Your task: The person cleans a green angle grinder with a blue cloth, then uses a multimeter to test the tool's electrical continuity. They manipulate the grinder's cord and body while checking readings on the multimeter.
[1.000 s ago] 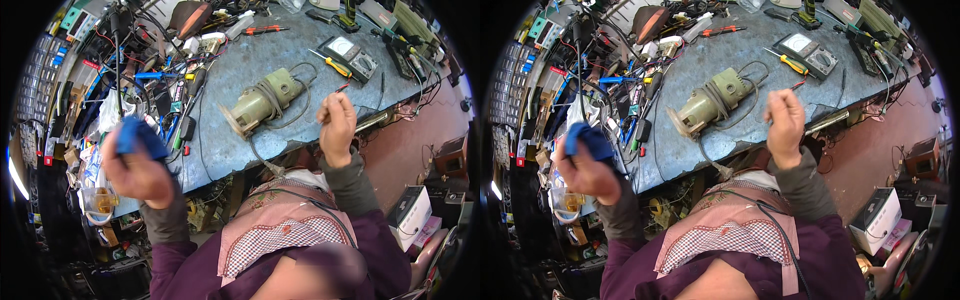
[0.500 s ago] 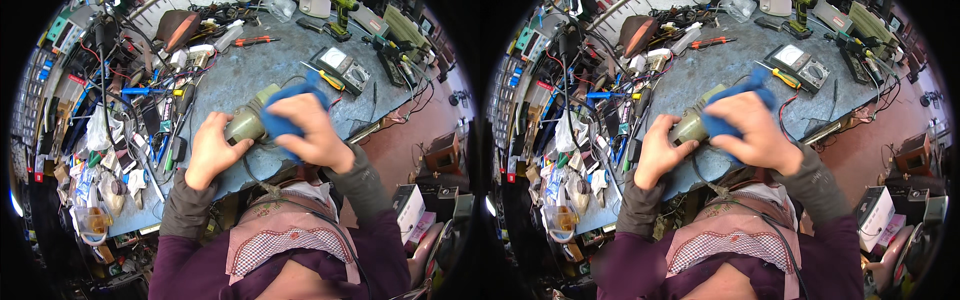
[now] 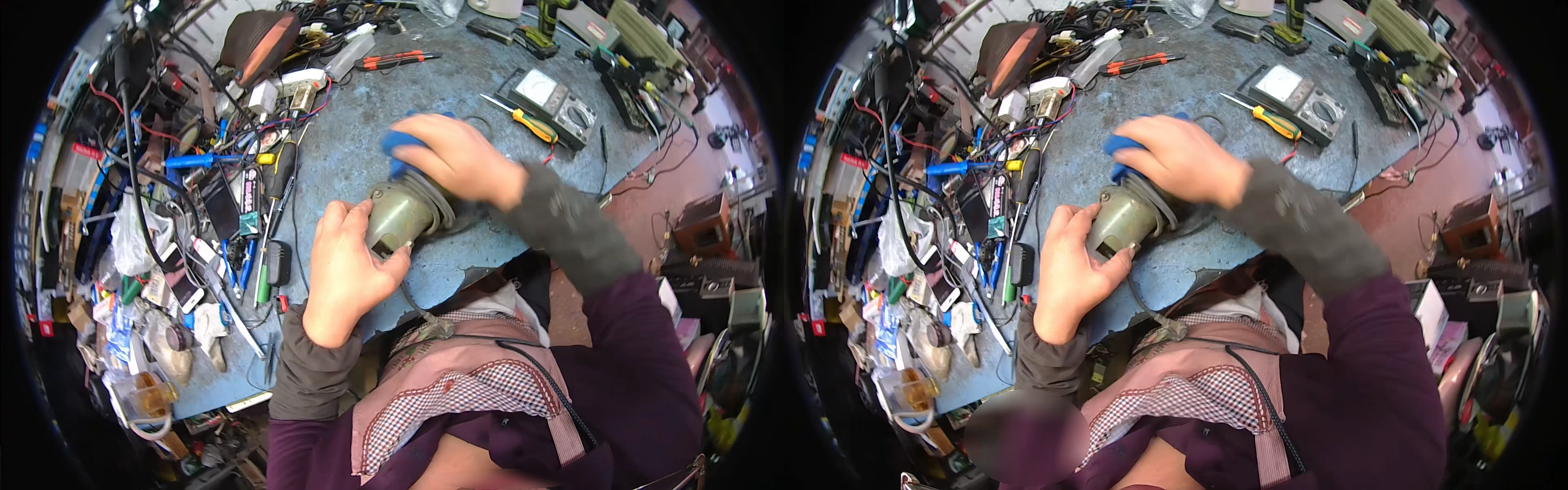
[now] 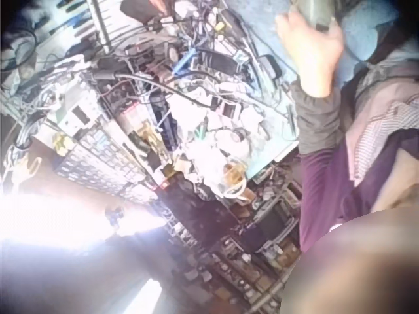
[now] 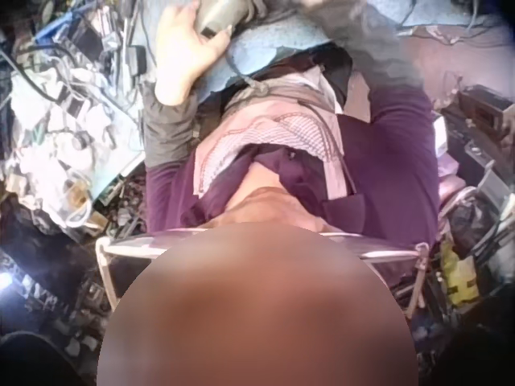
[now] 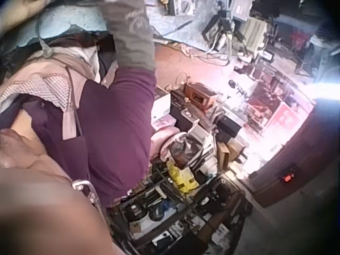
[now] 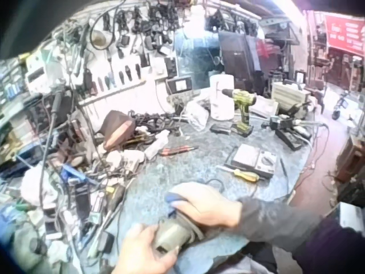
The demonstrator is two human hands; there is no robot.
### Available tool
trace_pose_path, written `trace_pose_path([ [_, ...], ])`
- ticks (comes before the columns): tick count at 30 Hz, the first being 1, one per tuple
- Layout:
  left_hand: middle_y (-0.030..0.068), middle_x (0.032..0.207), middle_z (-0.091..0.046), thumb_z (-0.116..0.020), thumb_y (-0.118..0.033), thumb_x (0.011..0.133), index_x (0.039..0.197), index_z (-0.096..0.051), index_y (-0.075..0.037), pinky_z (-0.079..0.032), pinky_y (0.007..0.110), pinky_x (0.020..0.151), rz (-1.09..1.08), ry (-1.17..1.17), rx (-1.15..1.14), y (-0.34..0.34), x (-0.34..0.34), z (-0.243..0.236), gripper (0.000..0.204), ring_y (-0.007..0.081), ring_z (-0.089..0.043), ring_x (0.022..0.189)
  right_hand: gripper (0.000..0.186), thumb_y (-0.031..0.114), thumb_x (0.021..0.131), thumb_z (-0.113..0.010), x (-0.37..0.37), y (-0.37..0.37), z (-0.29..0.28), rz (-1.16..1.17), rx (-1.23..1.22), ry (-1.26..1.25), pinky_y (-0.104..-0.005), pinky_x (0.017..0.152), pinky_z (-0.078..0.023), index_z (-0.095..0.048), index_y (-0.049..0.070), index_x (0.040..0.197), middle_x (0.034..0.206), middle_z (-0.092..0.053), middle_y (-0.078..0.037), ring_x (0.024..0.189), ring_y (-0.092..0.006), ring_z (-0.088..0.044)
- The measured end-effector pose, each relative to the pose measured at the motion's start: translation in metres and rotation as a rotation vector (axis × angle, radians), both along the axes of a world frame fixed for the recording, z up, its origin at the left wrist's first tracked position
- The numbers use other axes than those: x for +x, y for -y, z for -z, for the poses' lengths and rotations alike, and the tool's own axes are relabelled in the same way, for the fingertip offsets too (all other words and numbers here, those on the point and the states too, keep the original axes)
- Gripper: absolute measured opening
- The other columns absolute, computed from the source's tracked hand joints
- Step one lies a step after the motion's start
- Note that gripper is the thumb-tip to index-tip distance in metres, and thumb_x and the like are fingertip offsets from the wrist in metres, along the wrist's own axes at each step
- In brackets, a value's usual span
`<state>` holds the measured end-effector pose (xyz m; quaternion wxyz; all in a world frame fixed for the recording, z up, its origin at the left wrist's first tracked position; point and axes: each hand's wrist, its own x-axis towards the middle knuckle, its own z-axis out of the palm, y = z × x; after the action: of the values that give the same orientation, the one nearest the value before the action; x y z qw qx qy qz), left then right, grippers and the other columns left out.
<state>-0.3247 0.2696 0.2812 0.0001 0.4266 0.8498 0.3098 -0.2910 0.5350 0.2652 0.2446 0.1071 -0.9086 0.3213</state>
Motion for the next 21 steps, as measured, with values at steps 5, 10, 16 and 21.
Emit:
trace_pose_path([
  [5, 0.0218, 0.121, -0.066, -0.09, -0.021, 0.074, 0.128, -0.073, 0.007, -0.058, 0.045, 0.098, -0.019, 0.029, 0.008, -0.005, 0.002, -0.006, 0.064, 0.0408, -0.069, 0.11, 0.043, 0.006, 0.087, -0.083, 0.101, 0.005, 0.037, 0.137, 0.17, -0.246, -0.0526, 0.118, -0.054, -0.071, -0.001, 0.127, 0.144, -0.072, -0.02, 0.143, -0.044, -0.063],
  [10, 0.0255, 0.138, -0.058, -0.09, -0.021, 0.072, 0.145, -0.06, 0.006, -0.055, 0.046, 0.108, 0.004, 0.03, 0.049, 0.0, -0.007, 0.0, 0.083, 0.0444, -0.064, 0.125, 0.046, 0.018, 0.089, -0.087, 0.133, 0.056, 0.042, 0.201, -0.175, -0.234, -0.0536, 0.108, -0.055, -0.073, 0.0, 0.128, 0.129, -0.075, -0.021, 0.12, -0.0446, -0.072],
  [16, 0.022, 0.136, -0.058, -0.091, -0.017, 0.074, 0.143, -0.06, 0.003, -0.048, 0.046, 0.117, 0.24, 0.225, 0.188, 0.018, -0.023, 0.016, 0.079, 0.0412, -0.058, 0.133, 0.029, 0.026, 0.099, -0.07, 0.067, 0.082, 0.027, 0.075, 0.238, -0.271, -0.0608, 0.128, -0.036, -0.072, 0.018, 0.127, 0.147, -0.067, -0.003, 0.142, -0.0286, -0.062],
  [21, 0.0192, 0.119, -0.063, -0.088, -0.039, 0.085, 0.121, -0.065, 0.004, -0.051, 0.044, 0.101, 0.102, 0.054, 0.261, 0.008, -0.023, 0.029, 0.061, 0.0359, -0.063, 0.112, 0.02, 0.014, 0.101, -0.066, 0.071, 0.004, 0.037, 0.481, 0.113, -0.273, -0.0645, 0.125, -0.04, -0.066, 0.005, 0.119, 0.126, -0.073, -0.021, 0.134, -0.044, -0.066],
])
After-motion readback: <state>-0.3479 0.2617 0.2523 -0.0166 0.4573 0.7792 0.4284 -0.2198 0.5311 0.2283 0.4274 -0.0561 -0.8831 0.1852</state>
